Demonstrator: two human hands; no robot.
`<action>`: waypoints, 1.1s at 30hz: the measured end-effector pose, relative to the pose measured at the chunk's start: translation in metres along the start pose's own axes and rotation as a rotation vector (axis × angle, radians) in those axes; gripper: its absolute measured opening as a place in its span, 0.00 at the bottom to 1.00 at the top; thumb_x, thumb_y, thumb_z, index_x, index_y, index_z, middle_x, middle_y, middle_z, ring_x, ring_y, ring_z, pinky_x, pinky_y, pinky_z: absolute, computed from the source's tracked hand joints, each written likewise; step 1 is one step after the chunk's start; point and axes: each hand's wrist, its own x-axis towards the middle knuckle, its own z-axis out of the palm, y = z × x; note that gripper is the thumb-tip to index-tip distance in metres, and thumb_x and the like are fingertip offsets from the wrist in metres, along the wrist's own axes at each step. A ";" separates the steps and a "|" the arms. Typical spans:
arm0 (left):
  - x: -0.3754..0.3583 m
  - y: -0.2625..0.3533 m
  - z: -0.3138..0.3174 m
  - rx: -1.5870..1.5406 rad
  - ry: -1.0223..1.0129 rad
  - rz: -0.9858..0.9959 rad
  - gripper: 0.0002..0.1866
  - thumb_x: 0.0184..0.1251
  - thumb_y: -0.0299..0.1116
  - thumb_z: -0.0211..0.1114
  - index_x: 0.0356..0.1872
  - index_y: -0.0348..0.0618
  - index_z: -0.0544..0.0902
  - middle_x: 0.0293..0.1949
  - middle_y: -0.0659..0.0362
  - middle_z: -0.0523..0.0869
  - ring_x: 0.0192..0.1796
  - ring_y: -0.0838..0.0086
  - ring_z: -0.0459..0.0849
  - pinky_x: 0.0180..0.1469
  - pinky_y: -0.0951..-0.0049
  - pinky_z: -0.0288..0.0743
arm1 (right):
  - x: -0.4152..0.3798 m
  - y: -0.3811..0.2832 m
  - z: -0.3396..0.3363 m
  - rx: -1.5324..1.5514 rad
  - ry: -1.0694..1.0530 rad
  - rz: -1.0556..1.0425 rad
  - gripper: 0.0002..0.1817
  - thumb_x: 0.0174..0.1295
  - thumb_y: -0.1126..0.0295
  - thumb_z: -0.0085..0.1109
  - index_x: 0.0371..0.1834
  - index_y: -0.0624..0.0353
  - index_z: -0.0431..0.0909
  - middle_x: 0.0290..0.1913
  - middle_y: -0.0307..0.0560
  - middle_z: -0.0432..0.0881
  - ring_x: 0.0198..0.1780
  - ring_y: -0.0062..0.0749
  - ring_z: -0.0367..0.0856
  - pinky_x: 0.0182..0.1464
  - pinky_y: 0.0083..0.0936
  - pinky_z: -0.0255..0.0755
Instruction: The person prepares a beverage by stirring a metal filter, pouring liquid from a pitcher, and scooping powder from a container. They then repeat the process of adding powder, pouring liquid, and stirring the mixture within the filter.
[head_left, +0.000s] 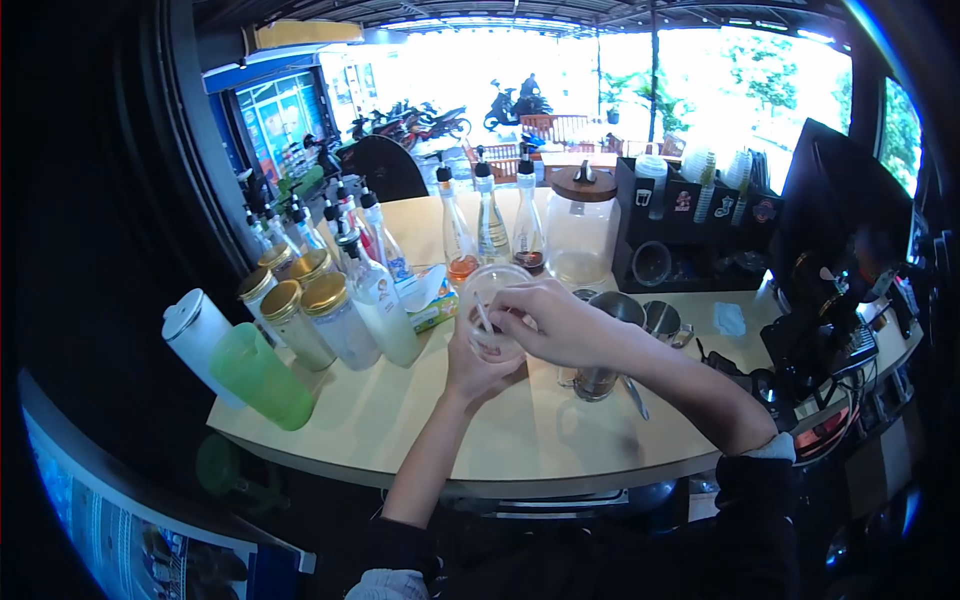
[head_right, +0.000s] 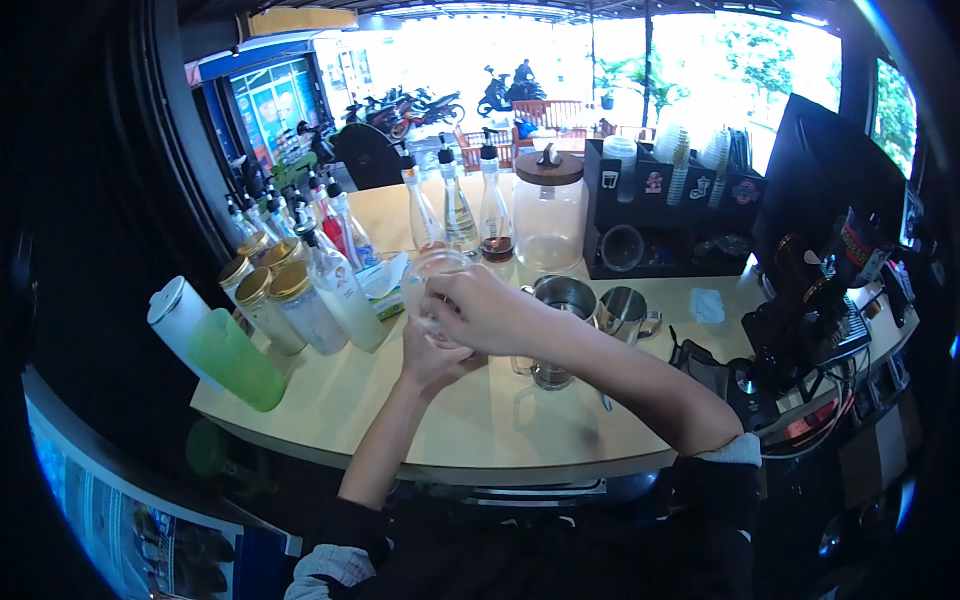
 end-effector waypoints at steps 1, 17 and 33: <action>0.003 0.010 0.004 -0.112 0.057 0.091 0.53 0.32 0.34 0.83 0.63 0.38 0.60 0.56 0.50 0.77 0.55 0.65 0.80 0.58 0.66 0.75 | -0.003 -0.011 -0.005 0.006 -0.025 0.070 0.10 0.62 0.74 0.48 0.37 0.68 0.77 0.33 0.59 0.80 0.36 0.52 0.80 0.41 0.36 0.72; -0.008 0.000 -0.001 0.218 0.158 0.382 0.51 0.36 0.39 0.81 0.63 0.43 0.58 0.62 0.49 0.68 0.65 0.54 0.67 0.69 0.58 0.60 | 0.005 0.034 0.081 -0.399 -0.558 0.334 0.15 0.50 0.70 0.59 0.40 0.68 0.78 0.45 0.62 0.80 0.50 0.46 0.80 0.55 0.35 0.72; -0.010 -0.006 0.007 0.001 0.128 0.255 0.55 0.31 0.44 0.83 0.63 0.45 0.57 0.62 0.49 0.68 0.66 0.54 0.67 0.69 0.59 0.60 | 0.012 0.029 0.076 -0.456 -0.500 0.521 0.28 0.43 0.68 0.63 0.53 0.62 0.73 0.51 0.57 0.78 0.53 0.44 0.80 0.53 0.34 0.74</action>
